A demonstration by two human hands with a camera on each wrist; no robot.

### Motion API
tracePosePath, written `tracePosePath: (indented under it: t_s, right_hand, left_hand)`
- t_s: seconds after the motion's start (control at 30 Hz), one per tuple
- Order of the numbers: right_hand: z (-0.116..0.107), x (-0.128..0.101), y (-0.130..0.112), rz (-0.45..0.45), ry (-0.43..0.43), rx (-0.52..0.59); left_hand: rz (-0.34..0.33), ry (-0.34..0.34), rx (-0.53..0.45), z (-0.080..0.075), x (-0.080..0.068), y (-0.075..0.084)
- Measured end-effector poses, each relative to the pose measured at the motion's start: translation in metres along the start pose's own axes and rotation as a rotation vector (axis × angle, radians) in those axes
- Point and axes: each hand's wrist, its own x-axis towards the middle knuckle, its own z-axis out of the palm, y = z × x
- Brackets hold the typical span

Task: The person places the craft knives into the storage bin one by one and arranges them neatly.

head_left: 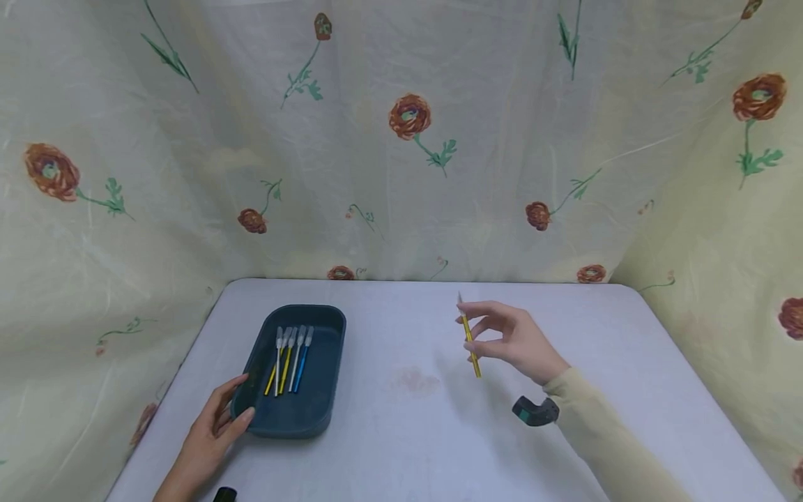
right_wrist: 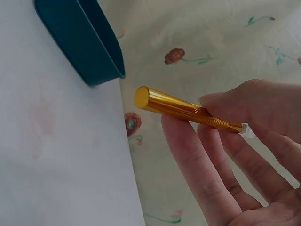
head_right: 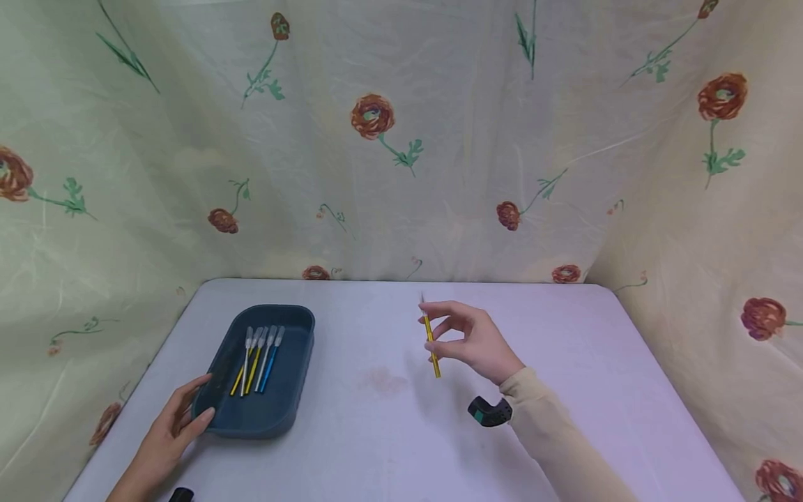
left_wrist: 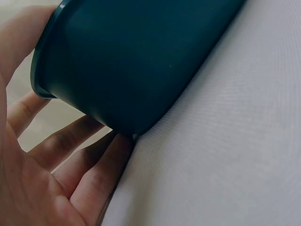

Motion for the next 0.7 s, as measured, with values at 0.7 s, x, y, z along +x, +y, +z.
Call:
tracePosePath:
  t_s: [0.7]
  right_hand:
    - [0.067, 0.038, -0.007, -0.011, -0.04, 0.16]
  left_hand:
    - [-0.003, -0.001, -0.007, -0.001, 0.0, 0.0]
